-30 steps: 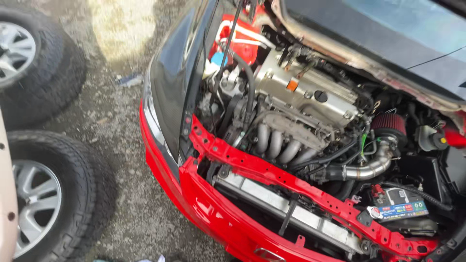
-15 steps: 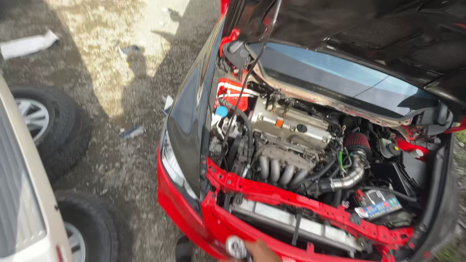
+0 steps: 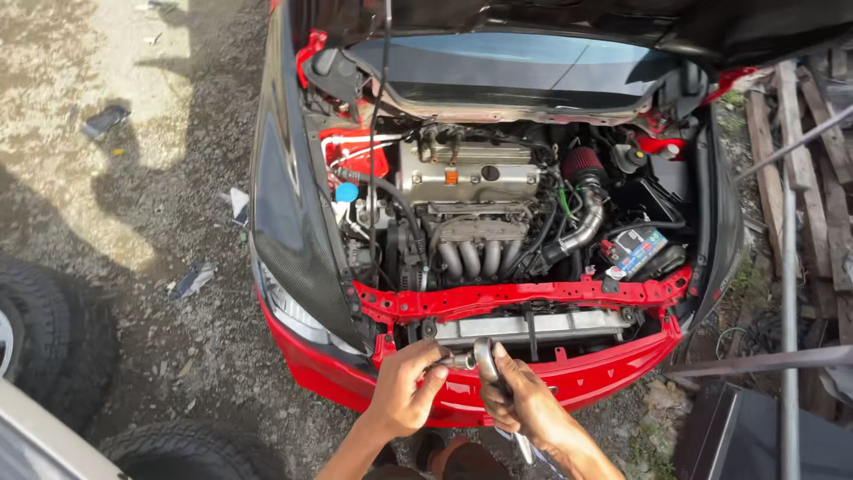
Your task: The person removes several ignition coils from a car engine, cleans them with a cloth, and reinstalls them. The person uses a socket wrench to loosen and tighten bolts, and handles the coils and electrical connectors by hand.
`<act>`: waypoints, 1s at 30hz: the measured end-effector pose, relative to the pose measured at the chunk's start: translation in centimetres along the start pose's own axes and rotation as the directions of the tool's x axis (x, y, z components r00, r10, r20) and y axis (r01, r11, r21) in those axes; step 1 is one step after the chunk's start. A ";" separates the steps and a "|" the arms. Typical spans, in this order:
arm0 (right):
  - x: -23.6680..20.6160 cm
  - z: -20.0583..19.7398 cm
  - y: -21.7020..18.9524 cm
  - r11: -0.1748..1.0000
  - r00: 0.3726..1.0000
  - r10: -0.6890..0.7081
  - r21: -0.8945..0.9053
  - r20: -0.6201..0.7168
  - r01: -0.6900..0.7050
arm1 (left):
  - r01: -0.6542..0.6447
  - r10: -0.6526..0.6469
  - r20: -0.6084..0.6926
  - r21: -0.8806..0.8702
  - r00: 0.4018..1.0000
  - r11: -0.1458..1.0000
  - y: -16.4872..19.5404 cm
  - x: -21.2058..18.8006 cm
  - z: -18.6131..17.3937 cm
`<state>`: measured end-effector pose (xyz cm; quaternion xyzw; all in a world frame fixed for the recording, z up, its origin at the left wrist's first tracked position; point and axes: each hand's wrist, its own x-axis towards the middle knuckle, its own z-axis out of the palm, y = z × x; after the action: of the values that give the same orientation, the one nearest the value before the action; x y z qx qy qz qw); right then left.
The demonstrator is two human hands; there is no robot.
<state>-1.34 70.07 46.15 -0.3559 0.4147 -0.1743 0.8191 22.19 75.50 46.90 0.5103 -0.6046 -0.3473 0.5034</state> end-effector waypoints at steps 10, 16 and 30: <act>0.7 -3.9 -2.2 0.996 0.997 -0.063 -0.063 -0.037 0.061 | -0.085 0.092 -0.018 0.244 0.996 0.966 0.1 4.6 2.5; 1.4 -6.8 -2.6 0.967 0.996 -0.044 -0.253 -0.077 0.023 | 0.093 -0.141 0.121 0.335 0.983 0.938 -0.8 5.9 3.8; 7.0 -8.4 -3.8 0.996 0.997 0.057 -0.069 0.053 -0.054 | 0.014 0.091 -0.145 0.599 0.985 0.801 -3.8 7.8 7.4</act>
<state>-3.84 59.67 41.67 -0.3764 0.4072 -0.1275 0.8223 16.28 66.33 43.46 0.6576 -0.6492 -0.0850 0.3726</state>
